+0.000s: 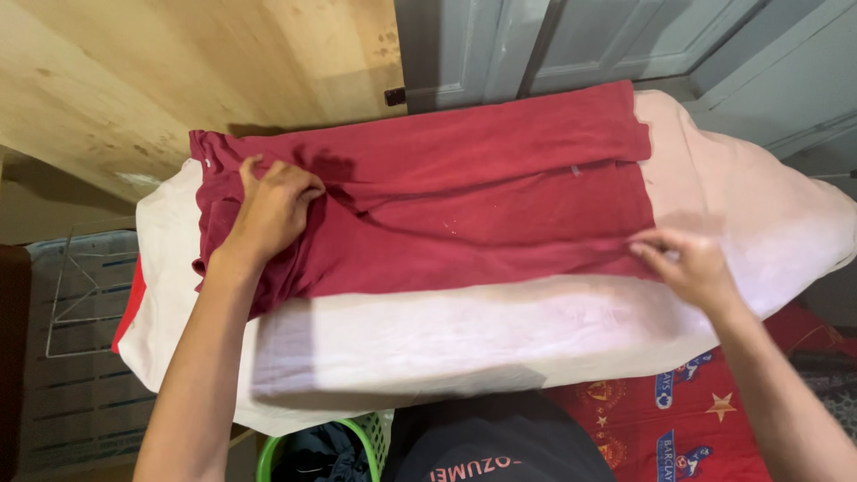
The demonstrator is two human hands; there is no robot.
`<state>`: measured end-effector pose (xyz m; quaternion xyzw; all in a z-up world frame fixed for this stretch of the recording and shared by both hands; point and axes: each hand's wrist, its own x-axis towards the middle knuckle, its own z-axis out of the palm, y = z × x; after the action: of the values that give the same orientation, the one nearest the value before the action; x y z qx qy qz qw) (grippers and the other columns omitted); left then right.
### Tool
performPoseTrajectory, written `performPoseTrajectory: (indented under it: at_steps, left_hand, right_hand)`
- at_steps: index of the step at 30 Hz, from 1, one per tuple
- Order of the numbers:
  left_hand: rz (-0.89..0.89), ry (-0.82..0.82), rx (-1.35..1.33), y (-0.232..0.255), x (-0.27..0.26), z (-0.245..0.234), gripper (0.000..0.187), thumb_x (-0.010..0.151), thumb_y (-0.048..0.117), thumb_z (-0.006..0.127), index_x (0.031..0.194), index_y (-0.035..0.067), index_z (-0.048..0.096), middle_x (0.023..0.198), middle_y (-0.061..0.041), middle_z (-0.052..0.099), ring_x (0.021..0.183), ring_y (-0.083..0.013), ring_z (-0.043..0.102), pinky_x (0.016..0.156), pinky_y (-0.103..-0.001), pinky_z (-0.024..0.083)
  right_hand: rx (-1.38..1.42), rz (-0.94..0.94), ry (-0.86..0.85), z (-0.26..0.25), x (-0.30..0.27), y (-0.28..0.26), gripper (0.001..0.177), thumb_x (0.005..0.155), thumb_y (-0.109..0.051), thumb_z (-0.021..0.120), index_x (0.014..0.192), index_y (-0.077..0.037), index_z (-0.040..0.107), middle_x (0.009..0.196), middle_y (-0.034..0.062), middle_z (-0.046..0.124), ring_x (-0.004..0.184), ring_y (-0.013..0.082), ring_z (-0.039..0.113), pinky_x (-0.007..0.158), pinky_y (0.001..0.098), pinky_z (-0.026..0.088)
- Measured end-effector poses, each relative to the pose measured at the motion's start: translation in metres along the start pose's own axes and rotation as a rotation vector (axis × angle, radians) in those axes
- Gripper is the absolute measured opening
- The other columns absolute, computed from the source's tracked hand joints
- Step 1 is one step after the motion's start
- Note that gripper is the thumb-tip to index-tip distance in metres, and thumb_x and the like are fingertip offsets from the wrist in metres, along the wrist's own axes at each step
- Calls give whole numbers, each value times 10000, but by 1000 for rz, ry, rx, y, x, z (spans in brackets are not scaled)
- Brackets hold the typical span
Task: The person retrieves a pair of trousers from a closet, spreads them out on a padded surface, folds them into a rectangle, and places them back into a closet shelf; then they take a red shirt from a bed and begin spreading it out for folding.
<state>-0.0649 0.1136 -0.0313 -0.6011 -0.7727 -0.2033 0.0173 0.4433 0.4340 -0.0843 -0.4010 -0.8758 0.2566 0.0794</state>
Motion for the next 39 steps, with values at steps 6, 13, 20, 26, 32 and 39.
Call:
performPoseTrajectory:
  at_steps: [6, 13, 20, 26, 32, 39]
  left_hand:
    - [-40, 147, 37, -28, 9, 11, 87, 954, 30, 677, 960, 85, 744, 967, -76, 728, 1039, -279, 624, 1118, -606, 263]
    - [-74, 160, -79, -43, -5, 8, 124, 935, 151, 746, 1028, 70, 752, 968, -91, 717, 1019, -281, 628, 1120, -528, 299]
    - [-154, 63, -237, -36, -18, -20, 226, 888, 218, 813, 981, 19, 763, 935, -149, 749, 780, -281, 703, 743, -366, 520]
    - [-149, 73, -70, -31, -5, -17, 240, 855, 222, 857, 995, 40, 786, 897, -168, 742, 748, -322, 685, 708, -396, 533]
    - [-164, 45, -44, -46, -5, -9, 399, 742, 288, 937, 1016, 36, 792, 917, -146, 774, 815, -305, 710, 793, -417, 515]
    - [-446, -86, -407, -80, -17, -29, 243, 825, 124, 849, 1018, 7, 756, 927, -119, 758, 878, -252, 694, 786, -365, 546]
  right_hand:
    - [369, -21, 5, -13, 63, 8, 183, 907, -101, 757, 1064, -9, 775, 932, 45, 768, 862, 88, 679, 775, 246, 538]
    - [642, -47, 157, 3, 108, 6, 157, 910, -19, 779, 1057, 22, 746, 1002, 67, 749, 913, 113, 674, 832, 242, 529]
    - [772, -2, 1, -14, 127, 1, 233, 848, 43, 753, 1071, -19, 731, 1040, 67, 756, 986, 128, 725, 914, 261, 576]
    - [526, -123, 239, 7, 149, -9, 162, 895, -34, 813, 1038, -20, 738, 1038, 86, 759, 958, 142, 714, 881, 268, 567]
    - [171, -185, 415, 22, 140, -9, 262, 866, -138, 872, 1093, -60, 769, 1077, 135, 721, 949, 252, 694, 826, 352, 530]
    - [13, -259, 528, 24, 125, 5, 306, 936, -175, 837, 1193, -41, 737, 1230, 179, 666, 1154, 359, 627, 1002, 429, 508]
